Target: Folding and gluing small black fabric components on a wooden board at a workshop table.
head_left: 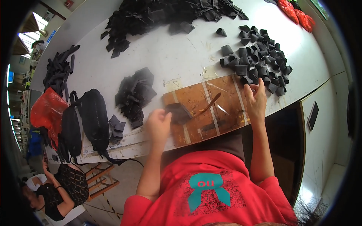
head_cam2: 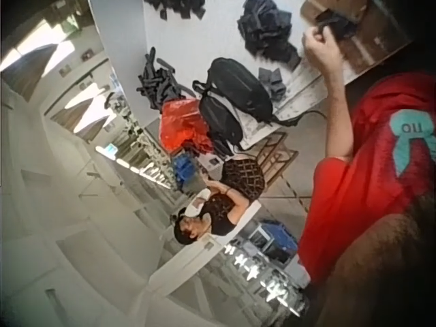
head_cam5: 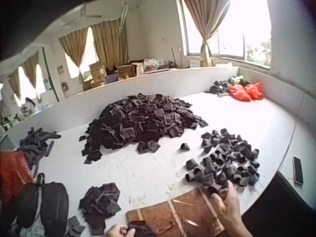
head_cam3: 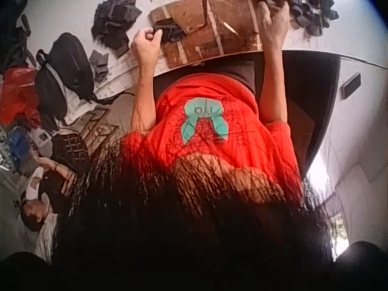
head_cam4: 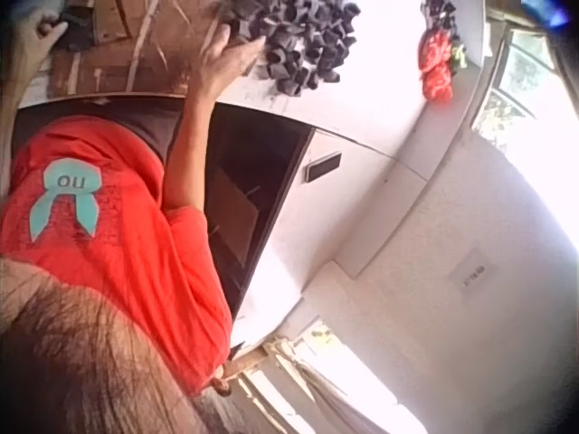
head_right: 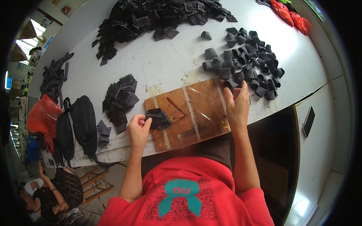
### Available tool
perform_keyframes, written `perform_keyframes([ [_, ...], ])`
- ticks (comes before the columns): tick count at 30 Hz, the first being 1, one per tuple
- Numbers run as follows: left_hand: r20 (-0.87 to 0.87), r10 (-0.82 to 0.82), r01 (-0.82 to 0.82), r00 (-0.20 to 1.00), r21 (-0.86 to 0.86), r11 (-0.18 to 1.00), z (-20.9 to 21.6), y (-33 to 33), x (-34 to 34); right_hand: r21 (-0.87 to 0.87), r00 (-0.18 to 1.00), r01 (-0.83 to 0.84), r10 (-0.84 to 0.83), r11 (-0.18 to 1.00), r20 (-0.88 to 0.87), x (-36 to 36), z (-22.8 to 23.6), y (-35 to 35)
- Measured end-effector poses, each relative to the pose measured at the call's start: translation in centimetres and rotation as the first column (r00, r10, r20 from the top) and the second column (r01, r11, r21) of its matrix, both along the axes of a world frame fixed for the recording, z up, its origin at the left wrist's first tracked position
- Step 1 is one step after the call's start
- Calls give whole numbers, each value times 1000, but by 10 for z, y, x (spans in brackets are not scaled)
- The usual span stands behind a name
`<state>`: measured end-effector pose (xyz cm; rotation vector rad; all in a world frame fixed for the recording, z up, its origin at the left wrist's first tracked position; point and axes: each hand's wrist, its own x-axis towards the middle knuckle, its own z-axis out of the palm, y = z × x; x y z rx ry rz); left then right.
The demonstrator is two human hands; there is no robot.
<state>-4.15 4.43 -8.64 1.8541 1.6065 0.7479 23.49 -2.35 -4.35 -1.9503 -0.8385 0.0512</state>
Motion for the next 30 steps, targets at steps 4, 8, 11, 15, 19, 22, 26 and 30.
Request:
perform_keyframes([
  [4,133,-45,41,990,34,999,6,2,-9,-4,953,-244,239,970,-185,-46,19,-32],
  [8,296,-206,198,933,57,979,45,0,-2,-44,701,-711,701,702,-134,-94,44,-33],
  [11,380,-520,497,765,166,852,66,-7,8,-23,761,-644,638,764,-119,-119,48,-23],
  [15,733,-47,197,679,-119,973,77,-41,33,-26,782,-584,571,811,247,-116,31,-21],
  [19,846,106,358,523,-331,873,78,-50,36,-74,756,-539,521,839,397,-110,33,-23],
  [22,834,97,371,543,-342,864,79,-49,42,-92,725,-530,507,843,466,-109,29,-25],
  [26,829,80,374,553,-333,866,78,-47,45,-132,706,-522,513,843,488,-108,29,-28],
  [30,798,50,383,601,-342,858,77,-45,43,-52,798,-598,600,800,50,-104,46,-33],
])
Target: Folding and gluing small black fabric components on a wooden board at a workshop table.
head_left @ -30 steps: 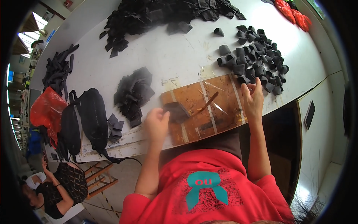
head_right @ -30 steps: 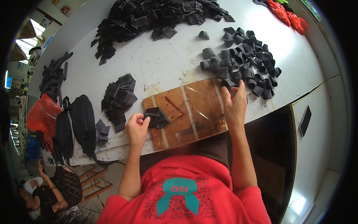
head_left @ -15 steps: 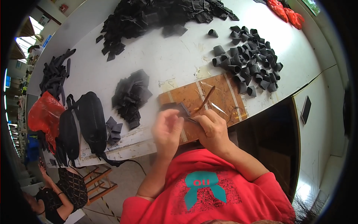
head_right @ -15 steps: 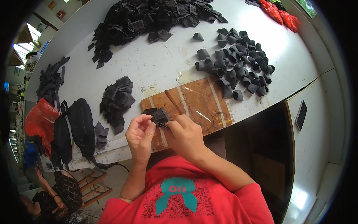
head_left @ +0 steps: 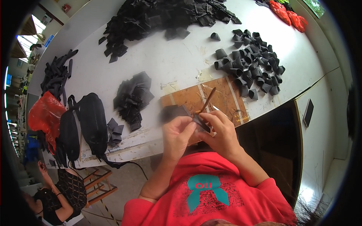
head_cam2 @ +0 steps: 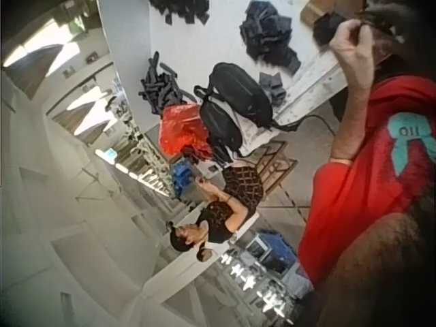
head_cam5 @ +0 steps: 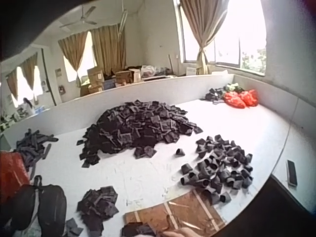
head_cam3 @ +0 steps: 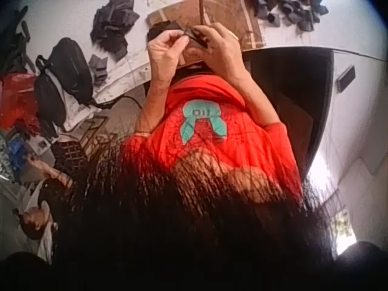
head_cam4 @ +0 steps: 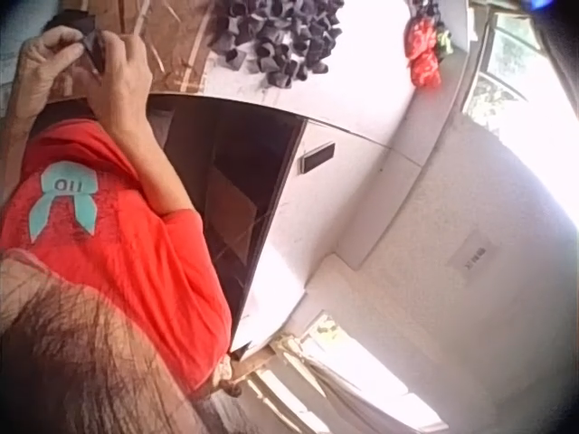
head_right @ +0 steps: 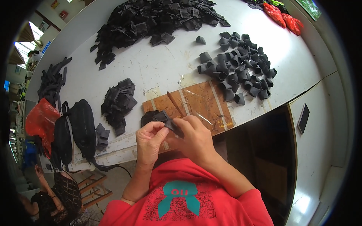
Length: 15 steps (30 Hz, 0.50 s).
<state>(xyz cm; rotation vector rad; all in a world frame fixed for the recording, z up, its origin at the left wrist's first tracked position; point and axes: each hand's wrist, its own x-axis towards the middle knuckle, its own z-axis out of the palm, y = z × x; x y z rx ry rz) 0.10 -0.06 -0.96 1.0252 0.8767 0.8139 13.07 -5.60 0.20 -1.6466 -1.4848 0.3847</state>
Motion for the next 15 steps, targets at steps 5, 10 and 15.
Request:
perform_keyframes([
  [5,-118,-136,157,984,191,969,11,-2,-3,-7,978,-148,145,989,-153,14,11,-9],
  [10,-319,104,23,942,373,928,6,-14,12,109,997,-74,69,991,42,11,6,-3],
  [15,-108,232,-206,967,207,956,-10,-14,22,195,920,-9,-68,981,385,2,-13,3],
])
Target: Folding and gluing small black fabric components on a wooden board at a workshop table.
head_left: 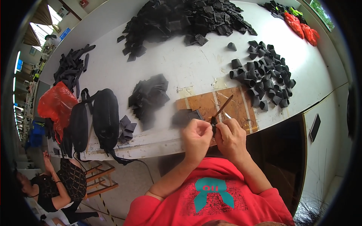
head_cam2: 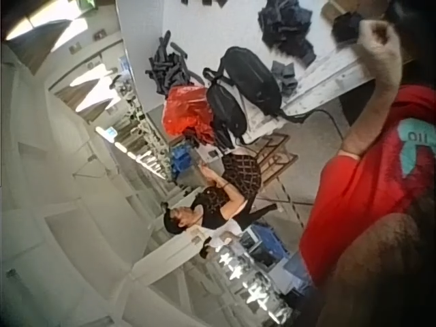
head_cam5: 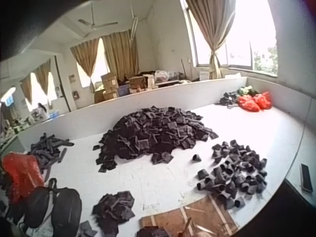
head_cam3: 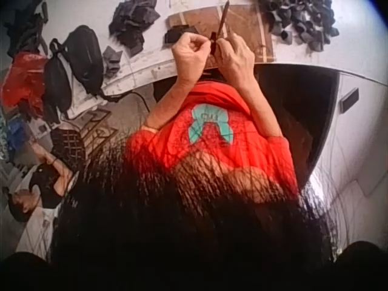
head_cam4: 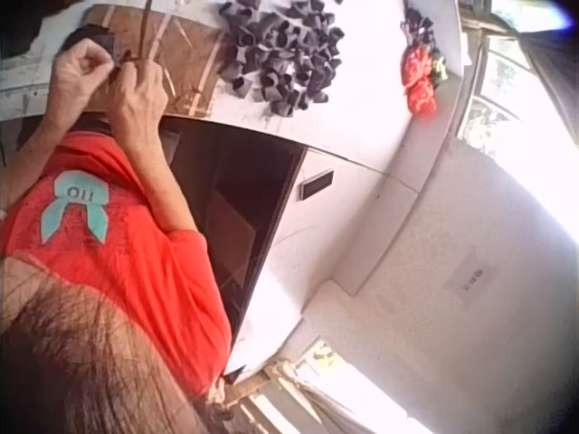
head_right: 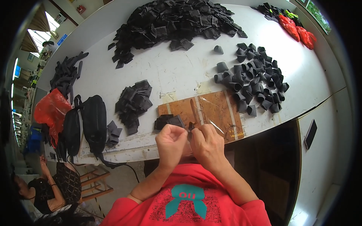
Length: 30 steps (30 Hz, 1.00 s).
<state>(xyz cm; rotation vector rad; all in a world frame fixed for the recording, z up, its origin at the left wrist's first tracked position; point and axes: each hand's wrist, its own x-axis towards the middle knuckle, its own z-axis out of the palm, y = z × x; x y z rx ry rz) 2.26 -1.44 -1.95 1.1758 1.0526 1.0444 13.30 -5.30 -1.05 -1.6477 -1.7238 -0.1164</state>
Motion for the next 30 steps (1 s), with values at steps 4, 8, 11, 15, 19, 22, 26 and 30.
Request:
perform_keyframes([
  [4,448,18,169,894,-374,912,6,16,-9,26,996,45,-43,999,-81,3,-10,5],
  [8,636,-129,492,761,-436,754,19,18,-20,-201,500,-216,-69,956,-863,11,10,-1],
  [11,417,-196,367,887,-382,848,34,12,-10,-83,-264,-410,-205,908,-943,12,19,-3],
  [15,115,-156,154,981,25,988,39,6,-3,181,-594,-470,-158,864,-789,11,27,-2],
  [19,256,-151,192,955,-145,971,46,19,-7,-11,-254,-534,-173,846,-951,20,39,2],
  [22,879,-180,706,441,-216,674,63,33,-12,-57,159,-497,27,866,-987,28,72,11],
  [26,966,-178,787,187,-39,616,96,52,-4,-27,336,-514,172,857,-926,42,110,43],
  [30,829,-212,632,518,-203,748,52,60,4,-16,52,-616,20,787,-998,48,52,54],
])
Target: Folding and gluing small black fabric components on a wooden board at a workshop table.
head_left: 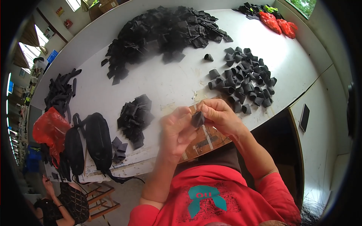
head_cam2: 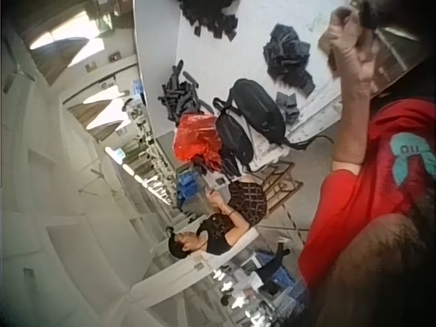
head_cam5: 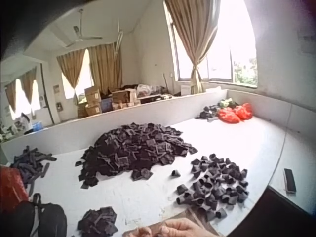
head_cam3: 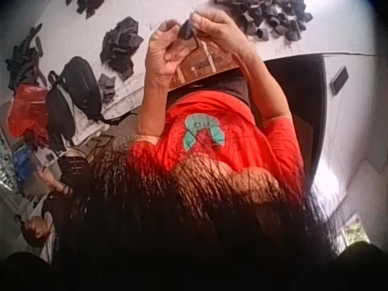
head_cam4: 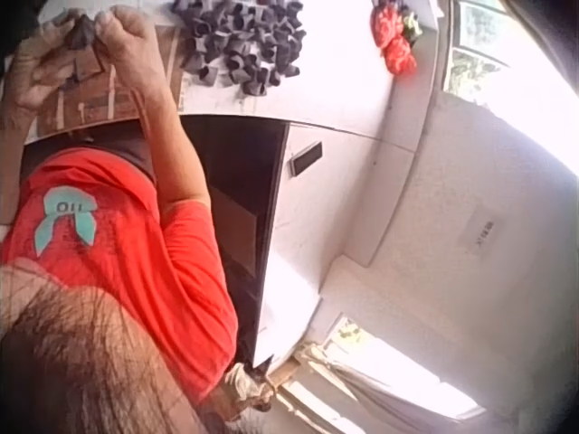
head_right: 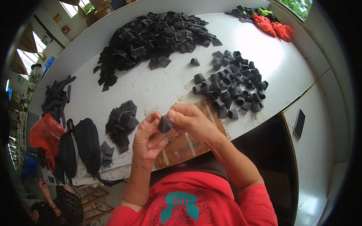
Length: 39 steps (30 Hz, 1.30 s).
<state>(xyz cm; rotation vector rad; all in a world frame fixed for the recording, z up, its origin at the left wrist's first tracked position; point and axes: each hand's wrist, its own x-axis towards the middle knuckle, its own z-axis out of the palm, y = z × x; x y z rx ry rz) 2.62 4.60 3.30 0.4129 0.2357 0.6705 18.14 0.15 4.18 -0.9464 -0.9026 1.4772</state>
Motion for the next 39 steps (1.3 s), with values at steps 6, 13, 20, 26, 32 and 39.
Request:
perform_keyframes([
  [6,-245,491,-272,836,594,758,10,-9,14,234,890,195,-272,952,365,0,1,0],
  [13,-148,590,-95,794,928,361,32,-4,9,638,537,205,-630,742,561,-16,23,-24],
  [20,37,495,-453,868,466,760,15,0,4,635,507,198,-632,747,586,-21,36,-20],
  [26,-25,474,-432,880,373,821,-1,-4,0,639,519,229,-648,734,558,-21,15,-18],
  [32,-114,665,-358,738,769,530,31,-8,11,690,458,243,-708,682,538,-26,14,-16],
  [39,-138,625,-156,769,907,392,24,3,5,641,493,206,-644,739,584,-21,21,-17],
])
